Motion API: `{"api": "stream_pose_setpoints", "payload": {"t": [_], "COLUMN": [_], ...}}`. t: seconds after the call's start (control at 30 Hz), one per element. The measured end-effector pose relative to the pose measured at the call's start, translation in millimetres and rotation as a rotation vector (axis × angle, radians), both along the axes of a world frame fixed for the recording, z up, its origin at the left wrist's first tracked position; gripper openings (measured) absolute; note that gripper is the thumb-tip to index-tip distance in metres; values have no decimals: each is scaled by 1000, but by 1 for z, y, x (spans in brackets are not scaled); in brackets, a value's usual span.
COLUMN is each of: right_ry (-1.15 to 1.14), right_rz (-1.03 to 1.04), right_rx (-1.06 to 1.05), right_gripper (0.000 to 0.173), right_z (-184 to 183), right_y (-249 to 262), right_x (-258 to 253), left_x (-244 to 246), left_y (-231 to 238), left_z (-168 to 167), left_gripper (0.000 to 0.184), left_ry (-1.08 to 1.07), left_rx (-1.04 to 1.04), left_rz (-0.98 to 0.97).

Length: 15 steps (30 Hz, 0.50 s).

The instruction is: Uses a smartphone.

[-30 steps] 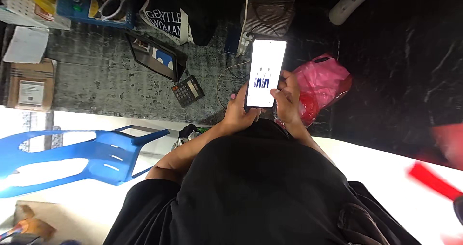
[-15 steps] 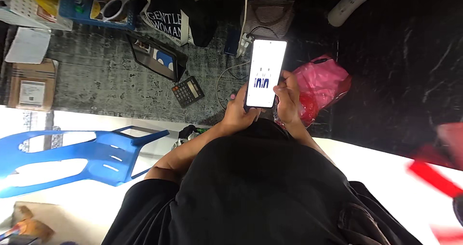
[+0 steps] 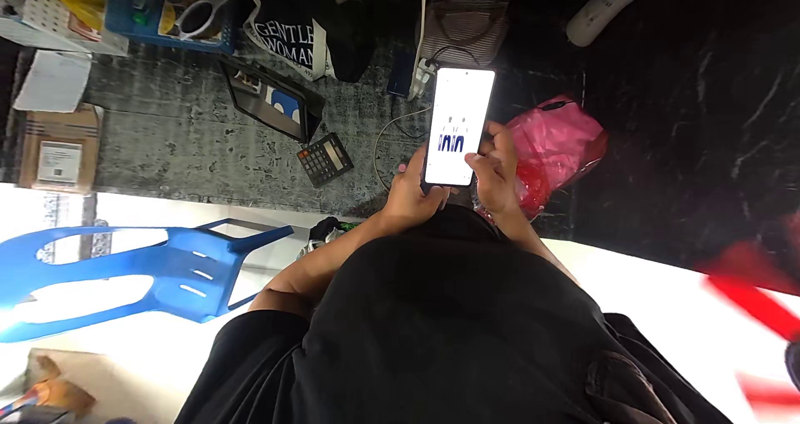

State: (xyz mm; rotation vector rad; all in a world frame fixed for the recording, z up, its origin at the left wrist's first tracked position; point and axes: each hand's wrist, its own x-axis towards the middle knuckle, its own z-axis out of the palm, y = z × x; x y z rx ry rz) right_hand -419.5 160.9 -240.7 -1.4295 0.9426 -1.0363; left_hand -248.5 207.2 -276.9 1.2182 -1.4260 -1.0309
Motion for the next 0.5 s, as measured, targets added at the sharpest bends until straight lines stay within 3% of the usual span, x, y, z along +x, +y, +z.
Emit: {"api": "stream_pose_setpoints", "payload": {"t": [0.5], "right_ry": [-5], "right_rz": [-8], "right_rx": [12], "right_gripper": [52], "right_z": [-2], "right_y": [-1], "right_x": [0], "left_x": [-1], "left_y": [-1], "left_z": [-1], "left_gripper": [73], "left_ry": [6], "left_rx": [-7], "left_rz": [1]}}
